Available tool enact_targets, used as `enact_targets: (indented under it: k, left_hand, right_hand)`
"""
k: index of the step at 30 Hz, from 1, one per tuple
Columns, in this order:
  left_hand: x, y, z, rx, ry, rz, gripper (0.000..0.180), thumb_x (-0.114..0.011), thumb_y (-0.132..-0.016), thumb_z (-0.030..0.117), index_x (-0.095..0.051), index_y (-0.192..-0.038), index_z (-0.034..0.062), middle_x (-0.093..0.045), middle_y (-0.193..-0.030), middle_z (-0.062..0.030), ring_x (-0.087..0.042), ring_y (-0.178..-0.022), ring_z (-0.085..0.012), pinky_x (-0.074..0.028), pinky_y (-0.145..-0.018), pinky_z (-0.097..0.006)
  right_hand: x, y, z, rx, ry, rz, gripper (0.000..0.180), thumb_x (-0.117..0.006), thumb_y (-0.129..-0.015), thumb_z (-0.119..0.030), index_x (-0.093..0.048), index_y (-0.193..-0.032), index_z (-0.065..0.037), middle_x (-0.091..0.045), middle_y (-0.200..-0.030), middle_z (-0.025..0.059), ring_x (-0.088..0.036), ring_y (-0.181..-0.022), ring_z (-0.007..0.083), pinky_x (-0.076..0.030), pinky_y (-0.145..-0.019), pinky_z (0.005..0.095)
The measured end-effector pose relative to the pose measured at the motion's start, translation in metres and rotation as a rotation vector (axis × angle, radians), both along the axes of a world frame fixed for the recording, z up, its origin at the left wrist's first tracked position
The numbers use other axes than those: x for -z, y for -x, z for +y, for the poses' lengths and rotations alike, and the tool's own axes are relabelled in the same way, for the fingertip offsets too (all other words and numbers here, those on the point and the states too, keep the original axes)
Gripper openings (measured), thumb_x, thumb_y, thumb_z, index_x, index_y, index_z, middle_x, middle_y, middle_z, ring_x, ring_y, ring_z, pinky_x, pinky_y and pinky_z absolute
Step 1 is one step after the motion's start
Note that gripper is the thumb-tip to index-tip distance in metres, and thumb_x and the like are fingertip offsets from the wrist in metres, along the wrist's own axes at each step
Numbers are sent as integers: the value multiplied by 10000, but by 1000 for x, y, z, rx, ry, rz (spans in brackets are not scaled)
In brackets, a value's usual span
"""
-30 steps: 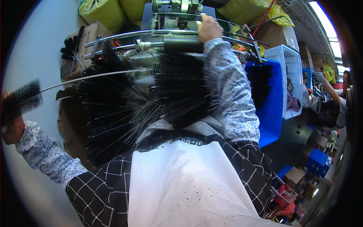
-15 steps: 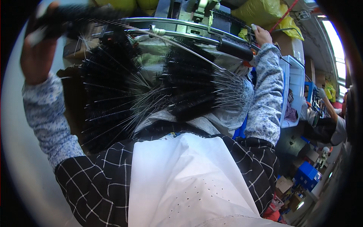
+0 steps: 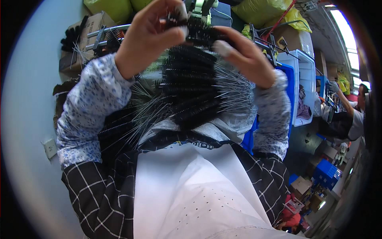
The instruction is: The recorder is assembling large industrial-style cylindrical brushes using a specialized machine and metal wire.
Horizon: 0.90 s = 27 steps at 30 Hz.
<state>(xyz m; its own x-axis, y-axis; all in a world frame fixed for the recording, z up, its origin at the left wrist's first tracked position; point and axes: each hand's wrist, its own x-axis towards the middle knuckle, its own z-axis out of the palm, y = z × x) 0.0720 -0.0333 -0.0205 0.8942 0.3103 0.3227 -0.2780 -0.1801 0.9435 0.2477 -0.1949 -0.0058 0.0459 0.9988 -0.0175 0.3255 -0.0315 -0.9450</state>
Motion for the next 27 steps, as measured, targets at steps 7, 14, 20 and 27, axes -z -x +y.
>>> enact_targets:
  k: [7, 14, 20, 27]
  left_hand:
    - [-7, 68, 42, -2, -760, 668, 382, -580, -718, 102, -415, -1061, 66, -467, -1067, -110, -497, -973, -251, -365, -884, -362]
    - [14, 114, 52, -58, -1063, 1123, 391, -626, -661, 90, -468, -1019, 69, -486, -1040, -101, -427, -1039, -270, -310, -912, -364]
    - [-2, 117, 70, 107, -581, 1099, 340, -609, -659, 68, -473, -970, 71, -513, -817, -97, -506, -792, -214, -392, -764, -284]
    - [-20, 149, 84, -163, -69, 736, 299, -597, -647, 161, -469, -894, 53, -460, -752, 21, -454, -733, -57, -379, -656, -193]
  right_hand:
    - [69, -75, 2, 521, -126, -847, 321, -551, -787, -249, -524, -1085, -133, -566, -926, 68, -531, -853, 235, -424, -750, 332]
    - [108, -106, 21, 622, 106, -1255, 306, -516, -779, -254, -543, -1082, -220, -561, -889, 21, -505, -863, 210, -381, -777, 347]
    - [113, -111, 23, 599, 75, -1282, 300, -526, -782, -238, -545, -1081, -221, -550, -891, 9, -502, -850, 196, -377, -771, 333]
    - [114, -111, 25, 564, 51, -1261, 307, -530, -782, -233, -539, -1089, -234, -544, -894, -4, -487, -871, 193, -363, -778, 334]
